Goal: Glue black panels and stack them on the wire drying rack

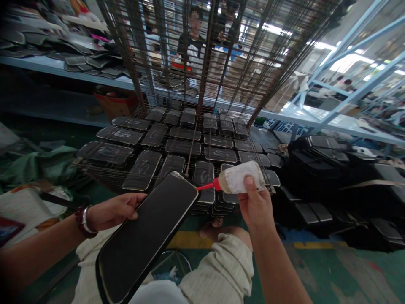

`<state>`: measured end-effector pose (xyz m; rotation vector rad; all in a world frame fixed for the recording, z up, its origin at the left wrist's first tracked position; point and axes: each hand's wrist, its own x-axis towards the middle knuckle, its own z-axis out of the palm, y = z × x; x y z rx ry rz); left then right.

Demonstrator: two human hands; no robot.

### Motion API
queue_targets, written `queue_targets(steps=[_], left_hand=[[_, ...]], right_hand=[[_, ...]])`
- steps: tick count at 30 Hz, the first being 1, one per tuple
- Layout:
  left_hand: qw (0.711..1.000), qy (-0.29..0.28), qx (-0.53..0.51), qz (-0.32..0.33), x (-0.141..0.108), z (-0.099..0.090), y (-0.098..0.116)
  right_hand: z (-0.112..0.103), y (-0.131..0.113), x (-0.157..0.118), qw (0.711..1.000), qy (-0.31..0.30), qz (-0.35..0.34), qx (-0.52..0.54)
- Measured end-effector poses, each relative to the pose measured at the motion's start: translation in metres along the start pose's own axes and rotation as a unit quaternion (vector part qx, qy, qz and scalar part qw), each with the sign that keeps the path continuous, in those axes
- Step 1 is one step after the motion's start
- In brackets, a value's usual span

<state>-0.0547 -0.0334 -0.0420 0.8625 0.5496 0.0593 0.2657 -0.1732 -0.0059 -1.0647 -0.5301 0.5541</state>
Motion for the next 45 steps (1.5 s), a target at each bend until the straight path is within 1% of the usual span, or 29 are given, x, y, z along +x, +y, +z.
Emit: queue_targets(steps=[8, 12, 15, 22, 27, 33, 38, 45], left_hand=[[0.999, -0.015, -0.043, 0.009, 0.009, -0.008, -0.008], [0.998, -0.010, -0.063, 0.012, 0.013, -0.011, -0.013], [0.998, -0.002, -0.066, 0.015, 0.014, -0.012, -0.014], [0.997, 0.023, -0.074, 0.012, 0.016, -0.011, -0.012], [0.996, 0.037, -0.074, 0.017, 0.017, -0.015, -0.013], [0.994, 0.055, -0.095, 0.027, 0.021, -0.022, -0.017], [0.991, 0.068, -0.113, 0.032, 0.024, -0.023, -0.015], [0.987, 0.096, -0.125, 0.041, 0.028, -0.026, -0.013]], right_hand=[[0.000, 0.008, -0.007, 0.997, 0.063, 0.020, 0.028], [0.004, 0.014, -0.015, 0.995, 0.092, 0.025, 0.039], [0.008, 0.017, -0.023, 0.993, 0.101, 0.033, 0.045], [0.005, 0.027, -0.046, 0.993, 0.098, 0.061, 0.030], [0.005, 0.033, -0.063, 0.993, 0.090, 0.076, 0.021], [0.007, 0.033, -0.082, 0.994, 0.076, 0.081, 0.015], [0.007, 0.033, -0.097, 0.993, 0.070, 0.093, 0.002], [0.001, 0.033, -0.110, 0.992, 0.067, 0.106, -0.010]])
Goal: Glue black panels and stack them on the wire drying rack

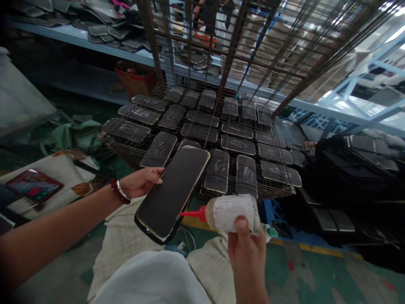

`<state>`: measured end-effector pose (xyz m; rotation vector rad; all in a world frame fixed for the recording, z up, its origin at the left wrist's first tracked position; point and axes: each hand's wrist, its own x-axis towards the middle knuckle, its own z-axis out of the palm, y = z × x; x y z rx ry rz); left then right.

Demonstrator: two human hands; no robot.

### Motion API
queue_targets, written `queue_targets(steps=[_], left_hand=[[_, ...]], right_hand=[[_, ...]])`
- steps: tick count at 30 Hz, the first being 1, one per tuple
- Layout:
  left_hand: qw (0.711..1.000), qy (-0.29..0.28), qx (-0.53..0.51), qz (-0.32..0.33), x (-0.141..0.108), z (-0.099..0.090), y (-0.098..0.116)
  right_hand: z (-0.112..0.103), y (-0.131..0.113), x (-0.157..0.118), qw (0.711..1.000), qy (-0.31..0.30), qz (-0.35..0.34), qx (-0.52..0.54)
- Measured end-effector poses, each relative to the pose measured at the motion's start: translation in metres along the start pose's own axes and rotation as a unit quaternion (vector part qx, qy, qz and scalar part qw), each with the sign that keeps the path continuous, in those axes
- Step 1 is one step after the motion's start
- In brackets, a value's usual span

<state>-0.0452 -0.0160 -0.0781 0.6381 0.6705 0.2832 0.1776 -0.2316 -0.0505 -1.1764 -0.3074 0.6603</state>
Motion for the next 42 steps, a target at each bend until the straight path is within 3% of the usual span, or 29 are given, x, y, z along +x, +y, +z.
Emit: queue_targets(steps=[9, 15, 24, 30, 35, 38, 42], left_hand=[[0.997, 0.050, -0.039, 0.032, 0.002, 0.008, 0.002], [0.997, 0.067, -0.042, 0.024, 0.003, 0.010, -0.001], [0.998, 0.055, -0.030, 0.002, 0.002, 0.016, -0.002], [0.997, 0.063, -0.040, 0.010, 0.002, 0.014, -0.003], [0.998, 0.057, -0.038, 0.009, 0.002, 0.010, -0.005], [0.999, 0.034, -0.030, -0.005, 0.002, 0.009, -0.008], [1.000, -0.003, -0.025, -0.010, 0.000, 0.011, -0.010]], right_hand=[[-0.006, 0.003, -0.005, 0.999, 0.031, -0.010, -0.024], [-0.004, -0.004, -0.004, 0.998, -0.048, -0.032, -0.014], [0.010, -0.021, 0.008, 0.988, -0.107, -0.097, -0.056], [0.001, -0.020, 0.006, 0.990, -0.100, -0.063, -0.077], [0.000, -0.021, 0.004, 0.987, -0.142, -0.032, -0.074], [0.006, -0.022, 0.014, 0.987, -0.124, -0.071, -0.079], [0.020, -0.023, 0.033, 0.984, -0.057, -0.140, -0.090]])
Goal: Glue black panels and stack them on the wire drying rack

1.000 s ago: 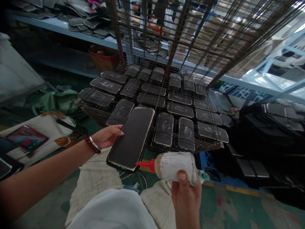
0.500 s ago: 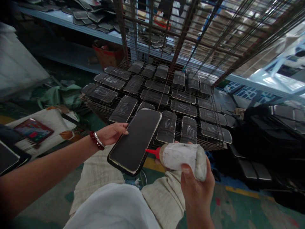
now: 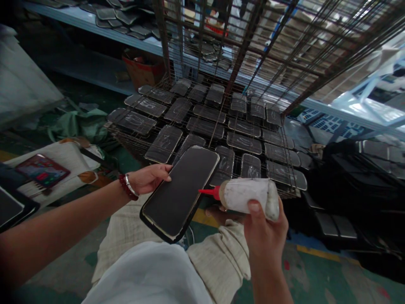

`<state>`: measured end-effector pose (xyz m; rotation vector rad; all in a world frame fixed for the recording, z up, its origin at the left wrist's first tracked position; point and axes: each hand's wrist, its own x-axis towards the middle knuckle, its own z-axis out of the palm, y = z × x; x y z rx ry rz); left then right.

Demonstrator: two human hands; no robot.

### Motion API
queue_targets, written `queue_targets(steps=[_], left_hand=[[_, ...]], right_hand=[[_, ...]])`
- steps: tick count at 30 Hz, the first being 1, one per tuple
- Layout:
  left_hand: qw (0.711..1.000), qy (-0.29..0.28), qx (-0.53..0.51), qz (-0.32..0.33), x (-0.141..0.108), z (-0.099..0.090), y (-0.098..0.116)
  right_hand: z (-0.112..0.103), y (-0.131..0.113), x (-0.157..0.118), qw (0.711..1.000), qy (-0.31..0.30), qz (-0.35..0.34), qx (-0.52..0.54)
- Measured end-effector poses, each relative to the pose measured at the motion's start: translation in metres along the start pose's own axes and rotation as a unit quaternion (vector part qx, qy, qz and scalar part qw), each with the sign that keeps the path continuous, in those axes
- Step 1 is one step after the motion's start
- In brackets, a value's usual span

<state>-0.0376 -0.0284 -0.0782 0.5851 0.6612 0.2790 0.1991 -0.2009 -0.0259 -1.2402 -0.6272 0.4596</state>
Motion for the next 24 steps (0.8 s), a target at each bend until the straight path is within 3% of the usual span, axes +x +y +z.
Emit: queue_targets(steps=[5, 15, 24], left_hand=[[1.000, 0.006, 0.003, 0.004, -0.001, 0.002, 0.000], [0.999, 0.031, -0.021, 0.026, 0.003, -0.006, 0.000], [0.994, 0.087, -0.051, 0.046, 0.002, 0.000, 0.002]], right_hand=[[0.009, -0.001, 0.009, 0.999, 0.018, -0.028, 0.005], [-0.007, 0.001, -0.024, 0.998, -0.026, 0.051, -0.004], [-0.018, -0.002, -0.040, 0.995, -0.036, 0.093, 0.016]])
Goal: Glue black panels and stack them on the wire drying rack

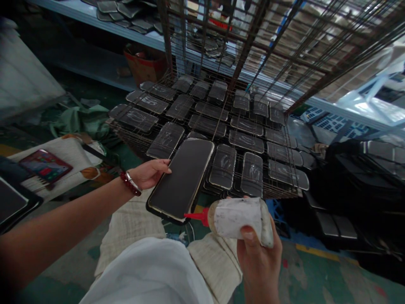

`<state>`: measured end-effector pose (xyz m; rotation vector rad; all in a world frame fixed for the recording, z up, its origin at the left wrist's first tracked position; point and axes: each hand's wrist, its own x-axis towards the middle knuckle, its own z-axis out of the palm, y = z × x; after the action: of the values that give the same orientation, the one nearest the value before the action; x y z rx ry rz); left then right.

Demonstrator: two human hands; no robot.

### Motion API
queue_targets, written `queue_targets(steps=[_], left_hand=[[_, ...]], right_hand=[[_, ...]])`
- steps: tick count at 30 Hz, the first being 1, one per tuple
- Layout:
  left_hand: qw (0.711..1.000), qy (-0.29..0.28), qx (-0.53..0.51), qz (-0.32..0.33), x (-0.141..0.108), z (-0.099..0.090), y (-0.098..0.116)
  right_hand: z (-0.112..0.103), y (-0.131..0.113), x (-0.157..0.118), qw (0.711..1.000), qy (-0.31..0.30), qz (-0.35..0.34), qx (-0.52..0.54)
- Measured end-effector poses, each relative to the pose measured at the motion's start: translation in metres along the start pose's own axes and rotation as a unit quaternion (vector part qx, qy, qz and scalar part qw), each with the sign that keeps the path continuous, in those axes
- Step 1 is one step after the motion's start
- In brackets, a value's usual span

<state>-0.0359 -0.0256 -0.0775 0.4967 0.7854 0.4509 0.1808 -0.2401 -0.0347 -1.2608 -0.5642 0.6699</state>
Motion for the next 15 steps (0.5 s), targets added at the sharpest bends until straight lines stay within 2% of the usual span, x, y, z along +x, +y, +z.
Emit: queue_targets(steps=[6, 10, 15], left_hand=[[0.999, 0.024, -0.021, 0.016, -0.0028, 0.0034, -0.0022], [0.996, 0.070, -0.050, 0.040, -0.0042, 0.0051, -0.0042], [0.990, 0.108, -0.077, 0.047, -0.0071, 0.0101, -0.0066]], right_hand=[[0.0080, -0.0031, 0.0035, 0.998, 0.045, -0.036, 0.016], [0.0081, -0.0031, 0.0018, 0.999, 0.048, -0.008, 0.019], [0.0017, 0.0011, 0.0052, 0.995, 0.102, -0.014, -0.006]])
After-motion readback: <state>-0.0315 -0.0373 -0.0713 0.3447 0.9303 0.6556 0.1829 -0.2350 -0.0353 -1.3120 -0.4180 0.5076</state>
